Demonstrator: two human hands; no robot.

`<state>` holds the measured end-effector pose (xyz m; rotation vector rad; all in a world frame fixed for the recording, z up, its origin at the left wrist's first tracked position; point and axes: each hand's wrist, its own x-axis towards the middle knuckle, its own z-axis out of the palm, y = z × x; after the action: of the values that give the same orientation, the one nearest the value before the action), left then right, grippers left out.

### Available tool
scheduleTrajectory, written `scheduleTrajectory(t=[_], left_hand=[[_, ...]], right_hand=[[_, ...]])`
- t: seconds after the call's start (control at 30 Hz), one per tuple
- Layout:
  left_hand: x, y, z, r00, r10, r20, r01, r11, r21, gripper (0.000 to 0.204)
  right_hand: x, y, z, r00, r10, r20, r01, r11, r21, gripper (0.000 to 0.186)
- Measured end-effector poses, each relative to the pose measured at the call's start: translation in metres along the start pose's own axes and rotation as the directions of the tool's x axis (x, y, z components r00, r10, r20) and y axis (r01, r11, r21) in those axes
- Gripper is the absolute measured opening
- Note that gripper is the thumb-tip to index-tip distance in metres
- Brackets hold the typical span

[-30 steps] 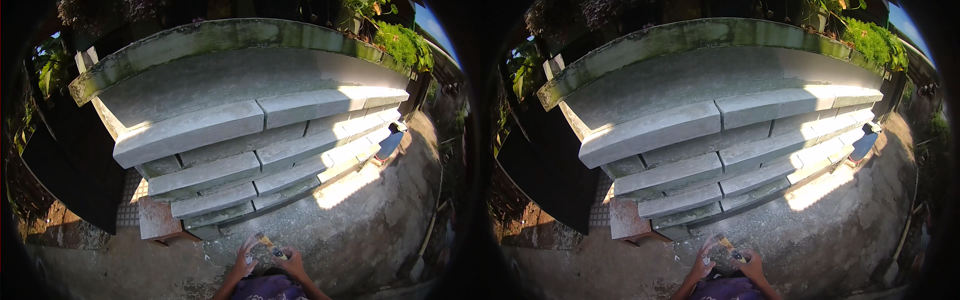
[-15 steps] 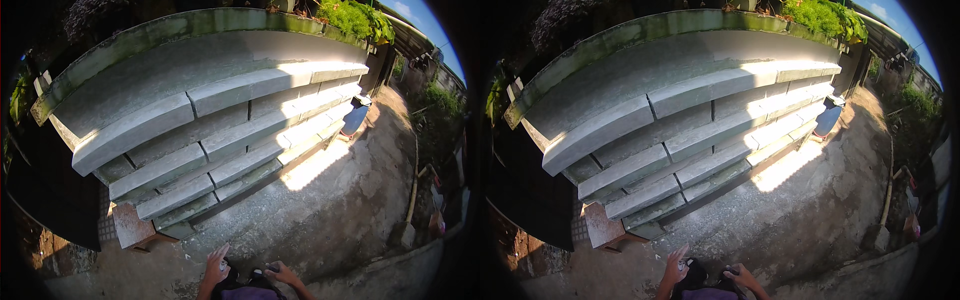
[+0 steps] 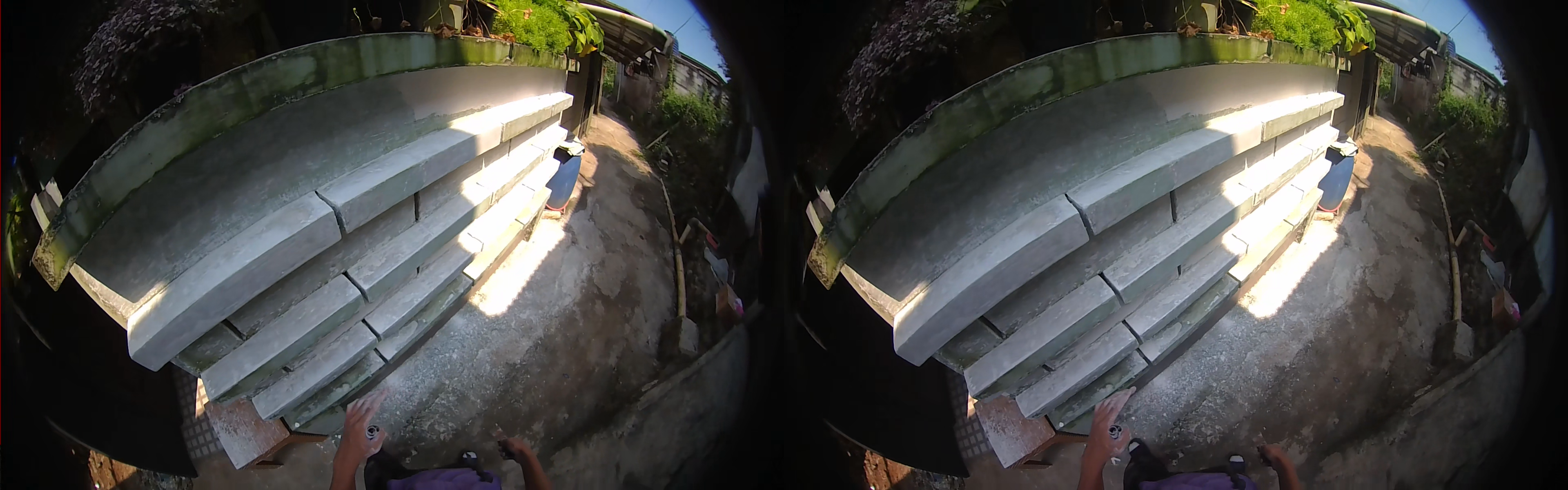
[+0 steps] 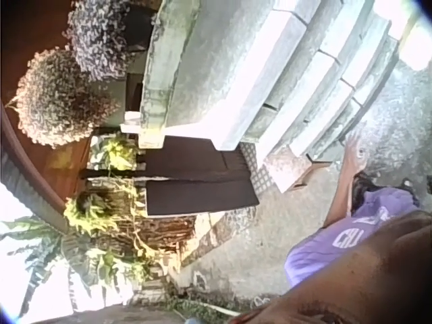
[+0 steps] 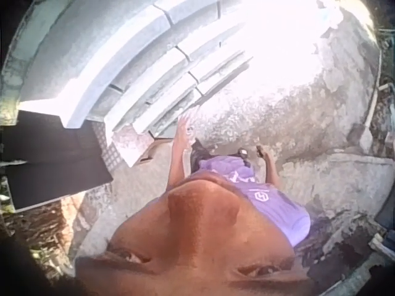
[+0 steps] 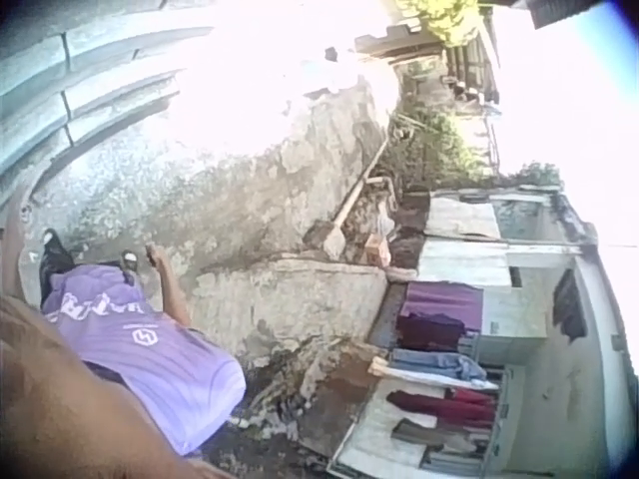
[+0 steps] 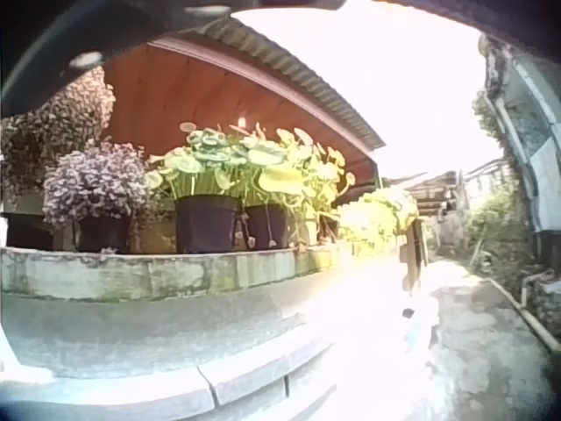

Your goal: The person applies and smooths wall putty onto a wall using a putty knife.

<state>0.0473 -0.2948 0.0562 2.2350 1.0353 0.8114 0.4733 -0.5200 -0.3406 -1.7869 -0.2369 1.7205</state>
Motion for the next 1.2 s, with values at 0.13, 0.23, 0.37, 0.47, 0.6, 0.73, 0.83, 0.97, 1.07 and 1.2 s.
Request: scheduleTrajectory(t=[0.13,0.23,0.37,0.47,0.6,0.73,0.83,0.97,1.07,1.2], left_hand=[[-0.017,-0.066,-0.057,0.986,-0.023,-0.164,0.021,1.0,-0.014,0.073],[-0.021,-0.122,-0.086,0.961,-0.103,-0.257,0.045,0.974,-0.221,0.063],[-0.003,-0.177,-0.125,0.952,0.034,-0.303,-0.081,0.987,-0.142,0.043],[0.043,-0.201,-0.145,0.953,0.139,-0.27,-0.181,0.974,-0.136,0.036],[0.072,-0.213,-0.151,0.959,0.027,-0.283,-0.09,0.973,-0.213,0.033],[0.071,-0.219,-0.15,0.968,-0.106,-0.227,0.028,0.946,-0.324,0.031],[0.069,-0.22,-0.154,0.966,-0.181,-0.186,0.081,0.891,-0.446,0.03],[0.07,-0.222,-0.157,0.975,-0.18,-0.13,0.089,0.852,-0.516,0.031],[0.067,-0.224,-0.163,0.969,-0.2,-0.147,0.09,0.835,-0.543,0.03],[0.073,-0.221,-0.151,0.973,-0.171,-0.154,0.06,0.834,-0.549,0.027]], right_hand=[[-0.058,-0.211,0.142,0.908,-0.379,-0.179,0.336,0.913,-0.229,0.025],[-0.126,-0.358,0.221,0.599,-0.786,-0.153,0.783,0.615,-0.097,0.035],[-0.208,-0.533,0.284,0.379,-0.917,-0.127,0.912,0.393,-0.12,0.057],[-0.249,-0.627,0.311,0.329,-0.931,-0.159,0.942,0.336,-0.018,0.049],[-0.277,-0.707,0.352,0.274,-0.957,-0.091,0.959,0.279,-0.049,0.056],[-0.272,-0.758,0.375,0.184,-0.978,-0.097,0.982,0.188,-0.032,0.056],[-0.273,-0.792,0.374,0.116,-0.993,0.019,0.988,0.113,-0.104,0.05],[-0.28,-0.807,0.377,0.241,-0.97,-0.037,0.937,0.243,-0.251,0.035],[-0.299,-0.794,0.396,0.266,-0.964,-0.028,0.938,0.266,-0.224,0.029],[-0.301,-0.812,0.372,0.335,-0.941,-0.049,0.929,0.338,-0.15,0.026]])
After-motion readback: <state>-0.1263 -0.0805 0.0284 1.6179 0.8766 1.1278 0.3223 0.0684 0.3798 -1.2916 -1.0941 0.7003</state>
